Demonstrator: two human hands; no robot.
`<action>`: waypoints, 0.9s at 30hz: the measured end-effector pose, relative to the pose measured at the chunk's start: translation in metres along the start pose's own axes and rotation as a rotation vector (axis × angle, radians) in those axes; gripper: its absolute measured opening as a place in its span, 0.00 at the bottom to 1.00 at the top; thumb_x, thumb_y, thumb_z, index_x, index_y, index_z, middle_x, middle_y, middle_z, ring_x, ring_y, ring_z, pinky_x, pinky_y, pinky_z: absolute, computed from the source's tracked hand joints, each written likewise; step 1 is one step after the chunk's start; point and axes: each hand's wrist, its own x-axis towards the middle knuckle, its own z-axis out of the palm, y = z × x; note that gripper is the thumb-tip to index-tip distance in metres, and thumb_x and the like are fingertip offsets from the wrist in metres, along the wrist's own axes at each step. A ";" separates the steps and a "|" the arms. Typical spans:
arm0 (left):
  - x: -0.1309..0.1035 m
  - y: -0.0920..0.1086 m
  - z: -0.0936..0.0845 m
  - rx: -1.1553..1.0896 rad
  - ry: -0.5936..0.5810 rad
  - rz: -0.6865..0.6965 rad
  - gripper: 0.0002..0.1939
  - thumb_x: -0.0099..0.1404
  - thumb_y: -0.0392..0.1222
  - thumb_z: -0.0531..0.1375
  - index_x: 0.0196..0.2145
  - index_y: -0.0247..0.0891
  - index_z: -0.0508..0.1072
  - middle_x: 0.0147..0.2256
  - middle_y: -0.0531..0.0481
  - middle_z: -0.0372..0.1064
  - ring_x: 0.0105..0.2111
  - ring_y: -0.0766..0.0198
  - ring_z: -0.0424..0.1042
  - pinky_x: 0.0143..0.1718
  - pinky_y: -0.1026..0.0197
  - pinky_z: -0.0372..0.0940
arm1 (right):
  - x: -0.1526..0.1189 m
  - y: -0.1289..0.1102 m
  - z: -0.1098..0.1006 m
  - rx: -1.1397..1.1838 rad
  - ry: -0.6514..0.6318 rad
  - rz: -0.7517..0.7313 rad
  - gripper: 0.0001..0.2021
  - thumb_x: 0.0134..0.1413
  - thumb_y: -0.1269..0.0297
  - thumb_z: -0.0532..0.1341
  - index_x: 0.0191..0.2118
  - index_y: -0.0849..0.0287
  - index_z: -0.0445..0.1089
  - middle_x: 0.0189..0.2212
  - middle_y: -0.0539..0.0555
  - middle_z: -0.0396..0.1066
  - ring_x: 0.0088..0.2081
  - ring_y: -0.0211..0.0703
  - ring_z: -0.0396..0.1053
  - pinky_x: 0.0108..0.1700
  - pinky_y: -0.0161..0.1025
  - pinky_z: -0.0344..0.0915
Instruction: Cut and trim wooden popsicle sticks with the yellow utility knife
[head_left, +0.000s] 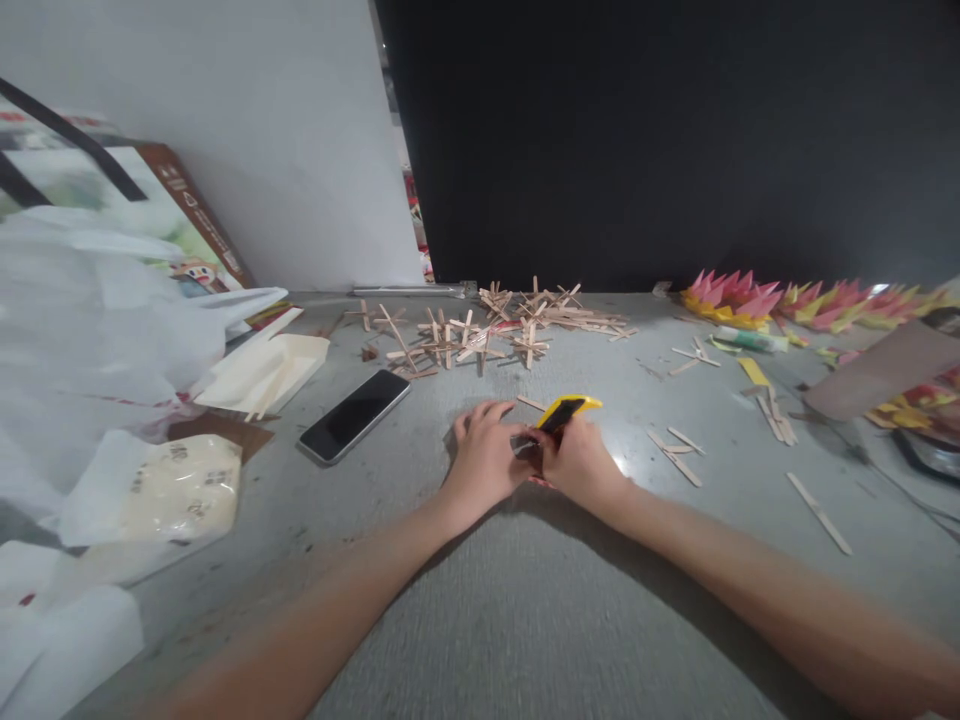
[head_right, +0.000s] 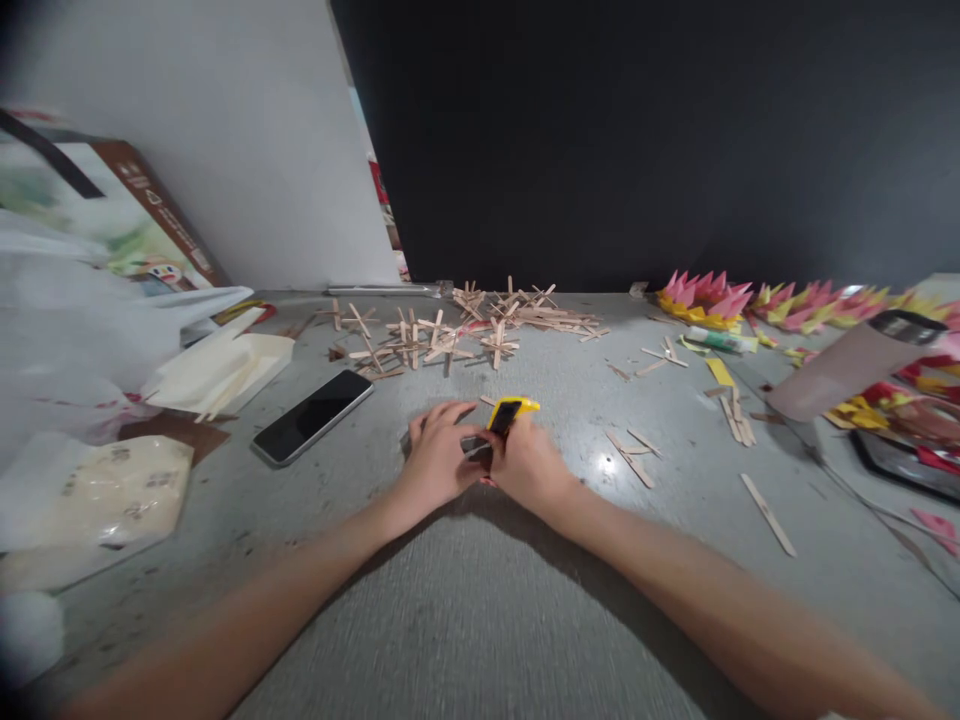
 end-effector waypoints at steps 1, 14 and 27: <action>0.000 -0.001 -0.001 0.003 -0.005 0.000 0.13 0.57 0.44 0.72 0.41 0.47 0.84 0.63 0.43 0.68 0.65 0.41 0.60 0.62 0.37 0.52 | -0.002 0.001 0.002 -0.011 -0.001 -0.002 0.09 0.61 0.59 0.61 0.35 0.54 0.60 0.26 0.60 0.74 0.26 0.50 0.72 0.26 0.40 0.56; -0.001 -0.005 -0.002 0.027 -0.025 0.119 0.19 0.61 0.58 0.70 0.48 0.50 0.81 0.64 0.46 0.68 0.67 0.43 0.58 0.65 0.36 0.49 | 0.017 0.005 -0.040 0.281 -0.215 -0.406 0.12 0.67 0.55 0.59 0.33 0.55 0.67 0.28 0.51 0.73 0.29 0.39 0.68 0.33 0.35 0.65; 0.002 -0.007 -0.001 -0.079 -0.097 0.193 0.24 0.61 0.53 0.71 0.54 0.46 0.79 0.62 0.46 0.71 0.69 0.43 0.59 0.67 0.35 0.48 | 0.002 0.016 -0.040 0.313 -0.301 -0.250 0.07 0.67 0.60 0.59 0.38 0.56 0.66 0.26 0.48 0.73 0.24 0.34 0.66 0.30 0.31 0.63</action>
